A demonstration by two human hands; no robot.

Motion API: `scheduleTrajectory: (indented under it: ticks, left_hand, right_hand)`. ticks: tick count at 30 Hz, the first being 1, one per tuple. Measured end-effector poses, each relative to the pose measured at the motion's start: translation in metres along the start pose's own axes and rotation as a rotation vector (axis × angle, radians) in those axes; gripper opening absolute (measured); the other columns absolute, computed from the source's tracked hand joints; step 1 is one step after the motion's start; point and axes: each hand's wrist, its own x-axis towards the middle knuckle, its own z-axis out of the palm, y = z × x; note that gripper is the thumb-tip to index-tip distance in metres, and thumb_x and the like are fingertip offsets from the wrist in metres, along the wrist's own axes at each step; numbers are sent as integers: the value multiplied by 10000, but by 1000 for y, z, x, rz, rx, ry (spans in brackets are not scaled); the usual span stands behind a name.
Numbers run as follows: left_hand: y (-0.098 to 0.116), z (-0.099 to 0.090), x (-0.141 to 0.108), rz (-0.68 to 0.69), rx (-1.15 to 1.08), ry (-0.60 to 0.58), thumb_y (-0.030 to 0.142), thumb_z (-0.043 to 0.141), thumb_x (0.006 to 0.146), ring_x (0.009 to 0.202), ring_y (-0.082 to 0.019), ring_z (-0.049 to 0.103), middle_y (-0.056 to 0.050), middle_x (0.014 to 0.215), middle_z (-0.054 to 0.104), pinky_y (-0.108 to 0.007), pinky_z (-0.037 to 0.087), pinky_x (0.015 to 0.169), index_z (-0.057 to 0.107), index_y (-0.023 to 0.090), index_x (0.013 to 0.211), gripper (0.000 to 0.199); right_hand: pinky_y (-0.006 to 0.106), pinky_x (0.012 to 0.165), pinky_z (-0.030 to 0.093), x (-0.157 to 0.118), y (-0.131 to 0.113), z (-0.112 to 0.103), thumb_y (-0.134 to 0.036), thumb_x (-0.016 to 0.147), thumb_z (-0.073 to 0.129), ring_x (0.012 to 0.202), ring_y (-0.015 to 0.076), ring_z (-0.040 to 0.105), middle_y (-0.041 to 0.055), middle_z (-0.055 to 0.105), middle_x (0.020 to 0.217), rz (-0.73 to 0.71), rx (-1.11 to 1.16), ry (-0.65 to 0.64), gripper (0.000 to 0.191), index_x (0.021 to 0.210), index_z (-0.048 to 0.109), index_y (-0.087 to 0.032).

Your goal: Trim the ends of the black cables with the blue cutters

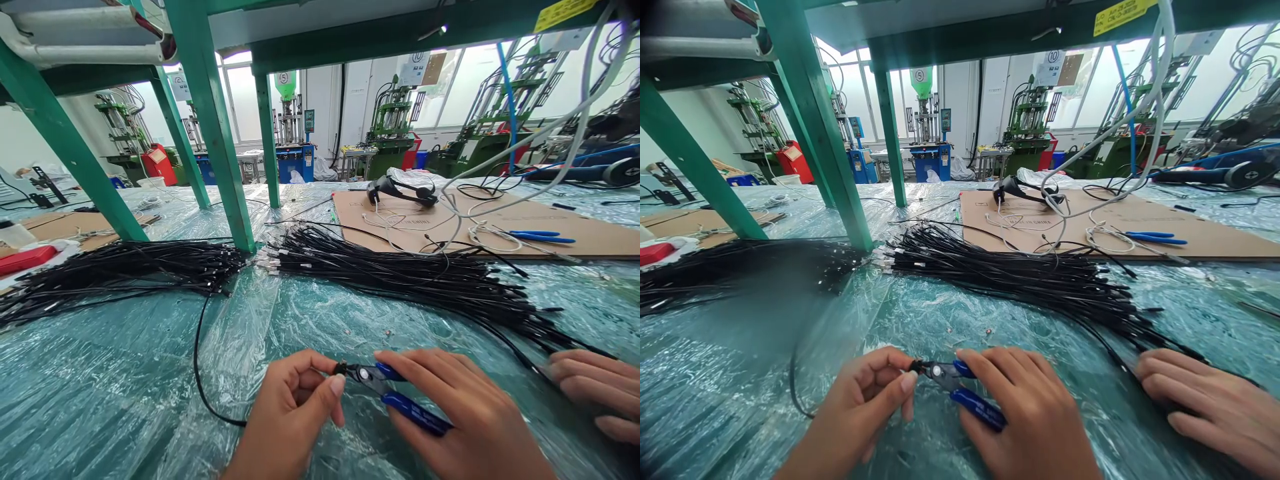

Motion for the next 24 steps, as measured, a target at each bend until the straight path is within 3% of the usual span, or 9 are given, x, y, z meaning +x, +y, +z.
scheduleTrajectory:
  ticks: [6, 12, 17, 24]
  left_hand:
    - [1, 0, -3, -2, -16, -15, 454, 667, 815, 341, -26, 314, 23, 582, 618, -150, 246, 318, 654, 159, 853, 298]
    - [3, 2, -4, -12, -33, 53, 423, 682, 807, 360, -32, 324, 23, 562, 611, -144, 255, 320, 676, 154, 831, 270]
    - [1, 0, -2, -14, 5, 19, 423, 668, 825, 365, -30, 338, 4, 607, 642, -129, 275, 320, 689, 154, 874, 274]
    - [1, 2, 2, -11, -106, -14, 533, 697, 762, 356, -26, 354, 6, 611, 625, -124, 304, 314, 657, 140, 892, 415]
  right_hand:
    - [238, 603, 520, 0, 2, 0, -207, 823, 481, 676, 115, 673, -25, 704, 779, 10, 38, -20, 216, 951, 652, -238]
    - [245, 593, 507, -2, 4, 0, -214, 843, 499, 655, 122, 659, -14, 696, 762, -11, 46, -11, 206, 970, 660, -226]
    - [261, 630, 502, -3, 6, 2, -201, 837, 533, 674, 126, 658, -17, 698, 764, -32, 55, -15, 188, 979, 655, -218]
    - [272, 650, 499, -4, 7, 0, -213, 809, 563, 705, 139, 662, 0, 706, 808, 16, 22, 5, 204, 994, 649, -217]
